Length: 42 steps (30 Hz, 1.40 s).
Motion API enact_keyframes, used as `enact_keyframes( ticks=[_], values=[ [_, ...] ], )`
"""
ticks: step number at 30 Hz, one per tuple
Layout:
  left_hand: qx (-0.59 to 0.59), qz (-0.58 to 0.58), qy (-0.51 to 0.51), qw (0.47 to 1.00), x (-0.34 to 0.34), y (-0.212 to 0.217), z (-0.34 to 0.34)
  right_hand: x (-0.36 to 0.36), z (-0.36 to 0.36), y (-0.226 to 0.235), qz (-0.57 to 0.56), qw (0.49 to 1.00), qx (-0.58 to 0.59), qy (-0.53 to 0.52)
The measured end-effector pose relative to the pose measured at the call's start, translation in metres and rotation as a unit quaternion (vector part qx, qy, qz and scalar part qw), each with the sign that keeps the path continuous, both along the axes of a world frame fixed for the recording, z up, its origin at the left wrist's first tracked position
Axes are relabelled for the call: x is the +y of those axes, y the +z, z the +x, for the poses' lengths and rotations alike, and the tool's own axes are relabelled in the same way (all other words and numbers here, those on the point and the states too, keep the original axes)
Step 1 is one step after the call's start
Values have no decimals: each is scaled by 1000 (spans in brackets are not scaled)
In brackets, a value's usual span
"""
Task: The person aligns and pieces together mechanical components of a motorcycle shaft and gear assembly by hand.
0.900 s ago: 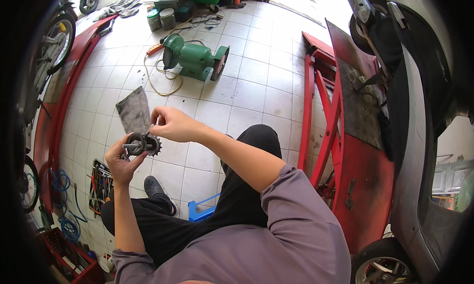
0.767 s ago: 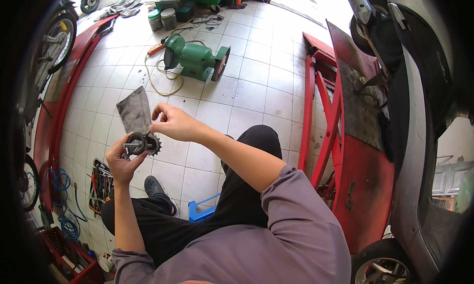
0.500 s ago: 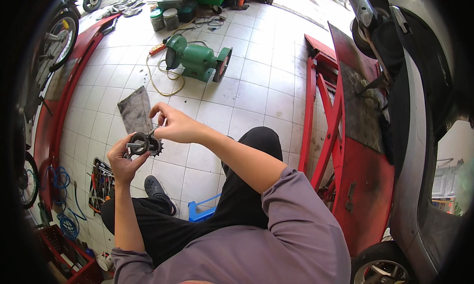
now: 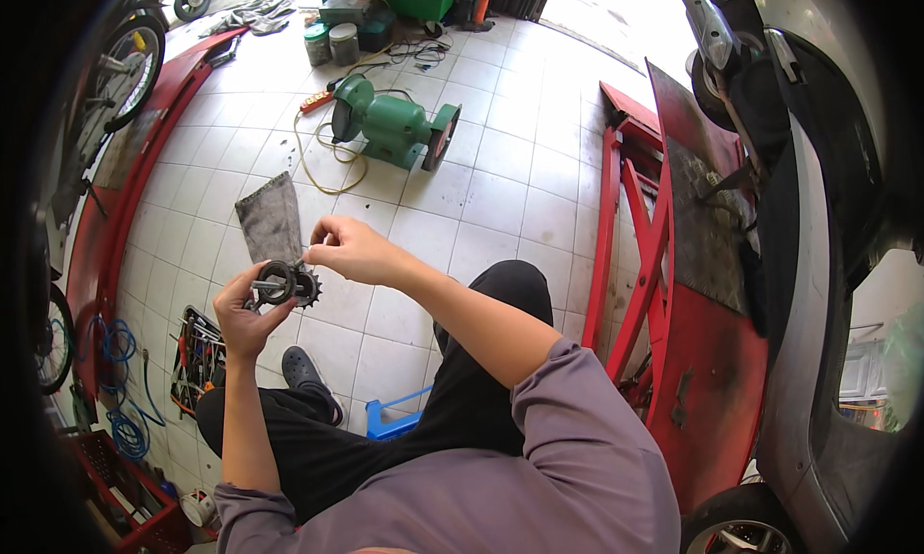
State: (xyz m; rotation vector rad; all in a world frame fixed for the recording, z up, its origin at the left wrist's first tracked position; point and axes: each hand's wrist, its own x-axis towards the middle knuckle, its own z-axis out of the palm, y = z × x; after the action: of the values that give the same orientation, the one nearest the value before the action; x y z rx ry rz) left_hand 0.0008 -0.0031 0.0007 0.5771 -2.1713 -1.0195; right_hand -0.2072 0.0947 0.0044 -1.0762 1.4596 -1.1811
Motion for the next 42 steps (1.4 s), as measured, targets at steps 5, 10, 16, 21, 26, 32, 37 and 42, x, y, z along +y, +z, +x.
enact_keyframes(
  ticks=[5,10,16,21,26,32,37,42],
  values=[
    [-10,-27,-6,1000,1,3,0,-5,-4,-9,27,998,32,40],
    [-11,-21,3,1000,2,5,0,-1,5,-10,-65,997,39,-7],
    [-8,-25,-3,1000,2,3,-1,-5,-5,-14,34,996,60,58],
    [-18,-13,6,1000,4,6,-2,-1,3,-15,-88,996,20,-7],
    [-11,-20,4,1000,2,4,-1,-6,-5,-8,45,996,60,49],
    [-14,-33,5,999,2,3,0,-1,3,-14,-51,998,36,-2],
    [-6,-18,5,1000,3,4,-2,-6,-1,-10,42,996,72,28],
    [-6,-13,2,1000,2,1,-1,-1,2,-15,-68,996,58,19]
  ],
)
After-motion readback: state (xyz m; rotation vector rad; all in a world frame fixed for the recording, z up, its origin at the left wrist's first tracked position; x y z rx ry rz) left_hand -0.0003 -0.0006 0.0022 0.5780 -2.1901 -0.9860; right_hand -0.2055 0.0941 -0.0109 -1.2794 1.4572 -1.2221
